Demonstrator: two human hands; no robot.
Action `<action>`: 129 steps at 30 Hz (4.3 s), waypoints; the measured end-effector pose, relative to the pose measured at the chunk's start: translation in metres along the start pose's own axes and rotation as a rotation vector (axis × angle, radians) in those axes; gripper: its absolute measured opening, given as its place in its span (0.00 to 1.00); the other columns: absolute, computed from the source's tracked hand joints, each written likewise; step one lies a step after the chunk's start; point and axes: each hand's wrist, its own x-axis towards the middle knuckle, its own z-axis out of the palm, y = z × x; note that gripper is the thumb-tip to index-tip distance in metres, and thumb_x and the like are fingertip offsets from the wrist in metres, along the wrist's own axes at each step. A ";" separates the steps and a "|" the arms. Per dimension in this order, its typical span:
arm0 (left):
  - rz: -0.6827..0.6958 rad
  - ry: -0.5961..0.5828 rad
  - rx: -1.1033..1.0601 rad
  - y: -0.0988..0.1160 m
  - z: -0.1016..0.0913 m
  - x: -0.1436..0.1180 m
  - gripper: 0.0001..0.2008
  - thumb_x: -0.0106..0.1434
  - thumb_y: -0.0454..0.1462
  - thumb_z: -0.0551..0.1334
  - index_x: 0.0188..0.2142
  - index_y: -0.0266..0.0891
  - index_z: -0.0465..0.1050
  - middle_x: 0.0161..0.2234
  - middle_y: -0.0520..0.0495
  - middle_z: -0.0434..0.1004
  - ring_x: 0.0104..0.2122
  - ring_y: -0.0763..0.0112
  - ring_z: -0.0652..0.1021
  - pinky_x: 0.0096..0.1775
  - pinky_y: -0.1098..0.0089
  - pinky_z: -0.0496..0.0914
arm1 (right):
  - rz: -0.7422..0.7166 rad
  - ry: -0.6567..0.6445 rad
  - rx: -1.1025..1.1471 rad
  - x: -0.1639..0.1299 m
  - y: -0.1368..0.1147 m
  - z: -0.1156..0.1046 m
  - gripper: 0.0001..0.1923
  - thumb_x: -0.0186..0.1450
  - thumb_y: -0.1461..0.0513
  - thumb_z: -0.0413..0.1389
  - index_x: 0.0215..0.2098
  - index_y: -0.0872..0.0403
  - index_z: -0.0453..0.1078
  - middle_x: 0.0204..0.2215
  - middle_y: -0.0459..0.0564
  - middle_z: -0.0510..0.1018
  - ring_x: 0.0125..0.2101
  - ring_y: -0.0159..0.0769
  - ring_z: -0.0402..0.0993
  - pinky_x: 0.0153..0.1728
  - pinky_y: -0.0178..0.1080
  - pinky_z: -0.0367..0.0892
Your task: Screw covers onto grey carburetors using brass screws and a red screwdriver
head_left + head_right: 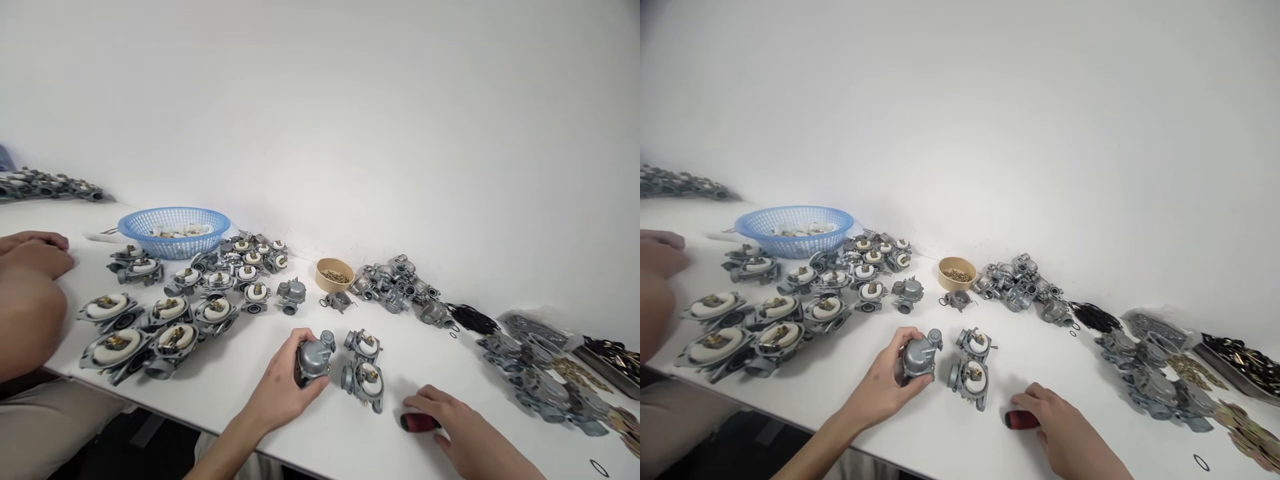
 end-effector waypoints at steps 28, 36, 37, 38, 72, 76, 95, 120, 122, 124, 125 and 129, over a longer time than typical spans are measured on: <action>-0.081 -0.074 -0.105 -0.005 0.004 0.002 0.27 0.58 0.35 0.72 0.48 0.49 0.58 0.56 0.46 0.75 0.47 0.61 0.81 0.49 0.62 0.75 | -0.993 0.628 0.676 0.093 -0.104 -0.094 0.30 0.67 0.69 0.61 0.64 0.44 0.66 0.41 0.49 0.81 0.36 0.38 0.82 0.37 0.41 0.82; -0.085 -0.088 -0.162 0.000 0.003 0.002 0.25 0.61 0.37 0.72 0.48 0.48 0.57 0.58 0.44 0.74 0.48 0.60 0.81 0.49 0.62 0.75 | -0.999 0.655 0.654 0.095 -0.105 -0.094 0.31 0.67 0.70 0.62 0.65 0.44 0.66 0.43 0.49 0.80 0.36 0.36 0.80 0.38 0.41 0.82; -0.080 -0.089 -0.159 0.000 0.002 0.002 0.25 0.61 0.37 0.71 0.48 0.48 0.57 0.58 0.44 0.74 0.48 0.60 0.81 0.49 0.62 0.75 | -1.002 0.651 0.652 0.096 -0.105 -0.094 0.30 0.67 0.69 0.62 0.65 0.45 0.66 0.43 0.49 0.80 0.36 0.35 0.80 0.39 0.41 0.82; -0.073 -0.089 -0.154 0.000 0.002 0.002 0.24 0.62 0.38 0.71 0.48 0.48 0.57 0.58 0.44 0.74 0.48 0.61 0.81 0.49 0.62 0.75 | -1.005 0.646 0.651 0.096 -0.106 -0.093 0.30 0.67 0.69 0.62 0.65 0.45 0.66 0.43 0.49 0.80 0.36 0.35 0.80 0.39 0.41 0.82; -0.113 -0.084 -0.263 0.006 0.002 0.002 0.24 0.62 0.37 0.71 0.47 0.48 0.57 0.49 0.52 0.74 0.38 0.70 0.75 0.45 0.67 0.71 | -1.186 0.602 0.897 0.103 -0.113 -0.090 0.28 0.62 0.72 0.67 0.58 0.46 0.77 0.41 0.50 0.80 0.38 0.40 0.81 0.39 0.47 0.81; -0.114 -0.090 -0.266 0.007 0.002 0.001 0.24 0.62 0.37 0.71 0.48 0.48 0.57 0.51 0.50 0.73 0.40 0.69 0.75 0.46 0.66 0.70 | -1.180 0.527 0.853 0.102 -0.112 -0.092 0.24 0.67 0.70 0.61 0.60 0.50 0.75 0.45 0.56 0.81 0.42 0.44 0.80 0.43 0.51 0.80; -0.108 -0.083 -0.232 0.006 0.002 0.001 0.24 0.62 0.39 0.71 0.48 0.47 0.57 0.51 0.49 0.73 0.42 0.67 0.76 0.46 0.65 0.72 | -1.225 0.668 0.758 0.107 -0.111 -0.093 0.23 0.67 0.64 0.65 0.59 0.49 0.77 0.43 0.55 0.82 0.39 0.43 0.80 0.40 0.50 0.79; -0.121 -0.071 -0.267 0.008 0.003 0.002 0.23 0.61 0.39 0.72 0.46 0.47 0.58 0.51 0.48 0.75 0.41 0.67 0.77 0.45 0.66 0.72 | -1.226 0.599 0.783 0.105 -0.107 -0.096 0.26 0.66 0.67 0.66 0.61 0.46 0.74 0.38 0.51 0.85 0.35 0.40 0.82 0.39 0.46 0.81; -0.119 -0.053 -0.286 0.007 0.003 0.001 0.23 0.61 0.39 0.72 0.47 0.47 0.59 0.49 0.49 0.76 0.39 0.68 0.77 0.44 0.67 0.72 | -1.237 0.744 0.711 0.107 -0.108 -0.097 0.27 0.61 0.64 0.72 0.58 0.46 0.77 0.30 0.47 0.83 0.32 0.39 0.79 0.36 0.45 0.80; -0.116 -0.054 -0.285 0.007 0.004 0.001 0.23 0.61 0.38 0.72 0.47 0.47 0.59 0.51 0.48 0.76 0.40 0.68 0.77 0.44 0.67 0.72 | -1.224 0.727 0.685 0.106 -0.109 -0.097 0.26 0.64 0.63 0.69 0.60 0.48 0.76 0.36 0.51 0.83 0.38 0.42 0.80 0.39 0.48 0.80; -0.116 -0.061 -0.279 0.007 0.004 0.001 0.23 0.61 0.38 0.72 0.47 0.47 0.59 0.52 0.47 0.75 0.42 0.67 0.77 0.45 0.67 0.72 | -1.210 0.658 0.705 0.105 -0.109 -0.096 0.26 0.67 0.64 0.65 0.62 0.49 0.74 0.42 0.55 0.84 0.42 0.44 0.80 0.42 0.49 0.80; -0.121 -0.050 -0.278 0.007 0.004 0.001 0.23 0.61 0.39 0.72 0.47 0.46 0.58 0.52 0.47 0.75 0.42 0.66 0.77 0.45 0.66 0.72 | -1.191 0.503 0.845 0.105 -0.110 -0.093 0.27 0.69 0.68 0.62 0.64 0.46 0.72 0.46 0.54 0.84 0.41 0.42 0.83 0.41 0.47 0.82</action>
